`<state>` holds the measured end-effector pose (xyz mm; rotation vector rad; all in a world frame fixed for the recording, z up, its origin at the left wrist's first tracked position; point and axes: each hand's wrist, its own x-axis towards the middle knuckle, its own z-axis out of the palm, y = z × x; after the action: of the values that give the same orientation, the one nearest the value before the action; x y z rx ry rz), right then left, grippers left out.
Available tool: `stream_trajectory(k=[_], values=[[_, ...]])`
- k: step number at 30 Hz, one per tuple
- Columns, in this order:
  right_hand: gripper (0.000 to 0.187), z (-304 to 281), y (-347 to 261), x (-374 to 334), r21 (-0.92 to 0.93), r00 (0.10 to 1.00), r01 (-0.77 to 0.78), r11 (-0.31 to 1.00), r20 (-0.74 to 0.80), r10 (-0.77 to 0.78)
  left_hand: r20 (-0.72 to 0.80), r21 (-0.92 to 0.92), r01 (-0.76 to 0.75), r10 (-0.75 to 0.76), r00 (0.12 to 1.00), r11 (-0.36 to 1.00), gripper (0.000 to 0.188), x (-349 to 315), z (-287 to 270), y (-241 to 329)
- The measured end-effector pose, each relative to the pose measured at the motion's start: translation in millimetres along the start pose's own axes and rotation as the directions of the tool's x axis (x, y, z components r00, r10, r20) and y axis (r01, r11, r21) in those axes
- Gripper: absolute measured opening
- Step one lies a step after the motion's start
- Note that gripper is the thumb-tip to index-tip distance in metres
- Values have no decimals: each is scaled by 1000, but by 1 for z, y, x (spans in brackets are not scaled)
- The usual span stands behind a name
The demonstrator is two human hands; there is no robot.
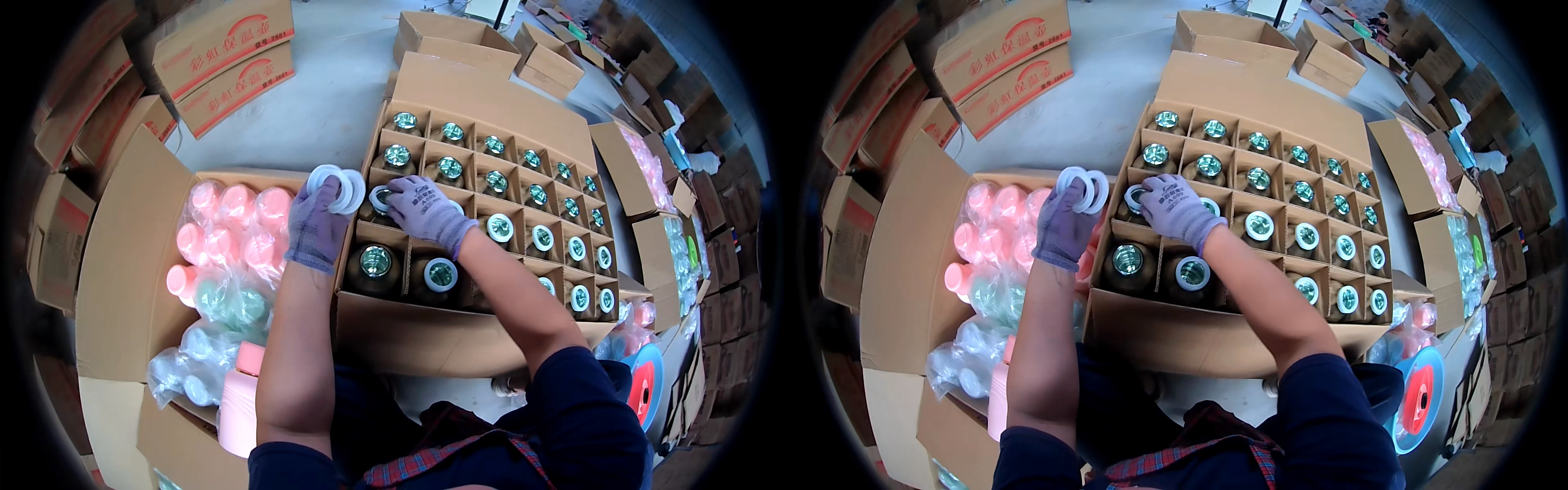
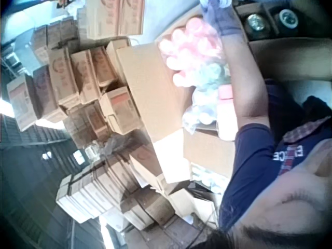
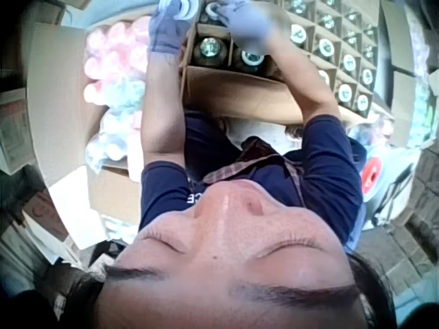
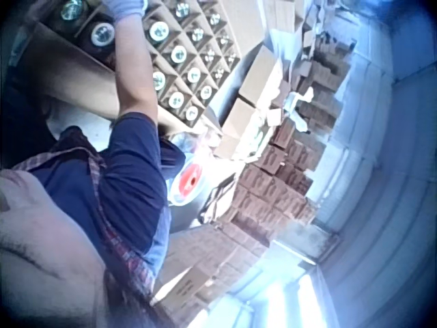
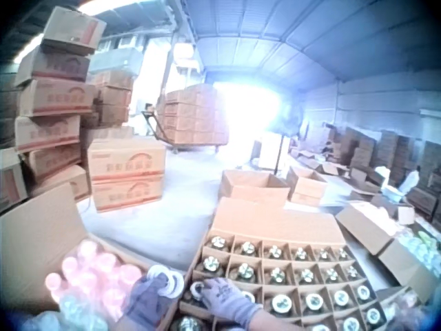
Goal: The person sits on the floor in a warehouse and assembles thermos bottles. They place white plastic rings onto the necks of glass bottles arranged in a cardboard box. They then pick up pink and green thermos bodies, insert the glass bottles, and secure the lids.
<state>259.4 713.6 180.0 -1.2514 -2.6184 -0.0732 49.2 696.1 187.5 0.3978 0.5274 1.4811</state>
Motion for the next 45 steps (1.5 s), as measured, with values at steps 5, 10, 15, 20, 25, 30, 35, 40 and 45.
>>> stream_trajectory(k=[5, 10, 15, 20, 25, 30, 35, 40, 45], values=[[27, -8, -2, -3, -39, 991, 85, 996, 105, -81, 106, -48, 73, -67, 992, 996, 32, 7, 0, -8], [26, 10, -8, 3, 170, 990, 9, 985, -143, 16, -27, 53, 13, -11, 1000, 999, 28, 2, 12, -12], [29, 5, -2, 11, 169, 1000, -6, 986, 22, 2, 68, 23, 43, -45, 997, 999, 30, -1, 16, -11], [31, -56, -28, 1, 953, 847, -212, -218, 290, 445, 232, 27, 46, -51, 971, 999, 30, -10, 21, -5], [26, -58, -56, -15, 878, 846, -186, 442, -86, 526, 333, 288, -183, 81, 940, 940, 35, -11, 25, -9], [23, -50, -49, -29, 862, 710, -225, 454, -175, 683, 348, 264, -91, -7, 938, 960, 41, -10, 15, 6], [20, -38, -69, -49, 364, 816, -119, 924, -494, 300, 88, 239, -185, 169, 982, 953, 45, 2, 0, 9], [21, -3, -97, -65, 43, 986, 102, 994, -136, -95, 97, 201, -164, 147, 984, 966, 44, -8, 15, 6], [25, -24, -86, -65, 2, 985, 171, 985, -25, -171, -18, 233, -73, 79, 997, 970, 36, -17, 27, 14]])
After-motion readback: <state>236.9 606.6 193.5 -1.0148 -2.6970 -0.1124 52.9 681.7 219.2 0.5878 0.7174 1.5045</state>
